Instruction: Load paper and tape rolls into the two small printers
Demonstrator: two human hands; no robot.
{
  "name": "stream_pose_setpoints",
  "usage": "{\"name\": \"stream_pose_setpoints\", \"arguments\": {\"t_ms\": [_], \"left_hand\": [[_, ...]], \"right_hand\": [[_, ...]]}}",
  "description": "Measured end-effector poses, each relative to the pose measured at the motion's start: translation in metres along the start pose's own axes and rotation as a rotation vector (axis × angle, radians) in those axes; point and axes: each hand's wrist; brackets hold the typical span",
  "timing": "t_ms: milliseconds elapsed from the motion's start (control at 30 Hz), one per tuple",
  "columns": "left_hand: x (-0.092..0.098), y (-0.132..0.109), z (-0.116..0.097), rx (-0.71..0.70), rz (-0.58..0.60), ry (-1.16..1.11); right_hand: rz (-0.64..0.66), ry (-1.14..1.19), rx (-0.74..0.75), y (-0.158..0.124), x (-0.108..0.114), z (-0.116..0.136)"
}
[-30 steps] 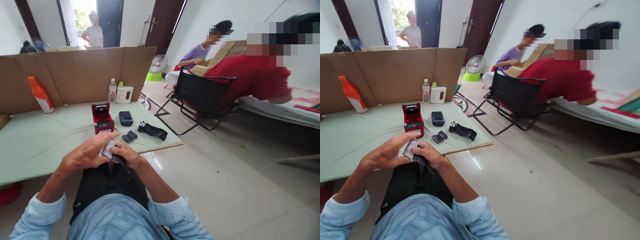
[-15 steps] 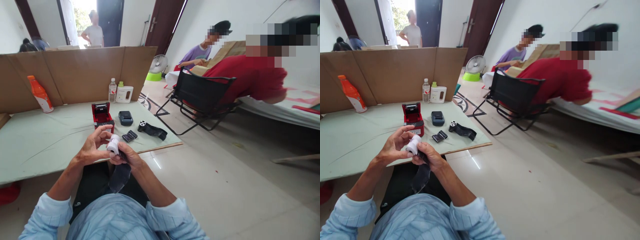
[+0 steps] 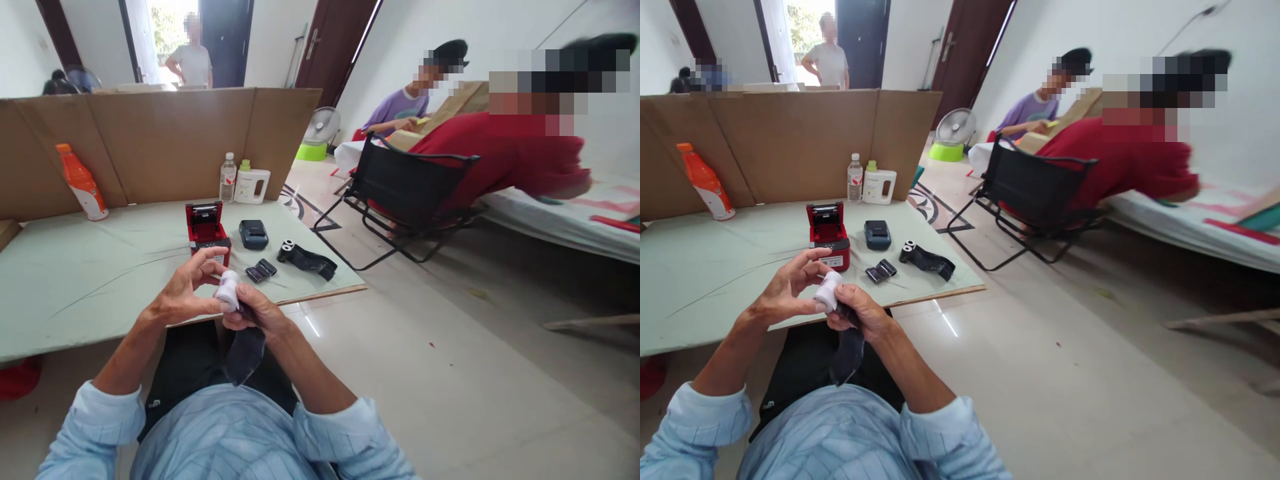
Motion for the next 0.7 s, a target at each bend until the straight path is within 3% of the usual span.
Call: {"name": "stream_pose_setpoints", "arguments": {"t_ms": [167,267,467,600,700], "left_hand": [[0.014,0.005,-0.028,0.01,0.153,0.413],[0.014,0.008,-0.028,-0.026,0.133,0.265],[-0.002,0.006,0.002,-0.004,-0.012,-0.114],[-0.006,0.007,0.004,0.007,-0.068,-0.156],[0.001,0.01,-0.007,0.021,0.009,-0.057]], "right_hand": [[-0.017,-0.104,-0.118,-0.001,0.007,0.003],[-0.038,0.021,-0.021,0.001,0.001,0.001],[-0.048,0.126,0.059,0.005,-0.008,-0.002],[-0.057,0.079,0.045,0.004,-0.007,0.0],[-0.054,0.044,0.021,0.002,-0.005,0.002]]}}
Point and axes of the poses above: each hand's wrist, its own y-axis towards the middle knuckle, its own x-axis out of the back of the hand, z = x × y, and after that the axes turned 6 degrees about -y, right-handed
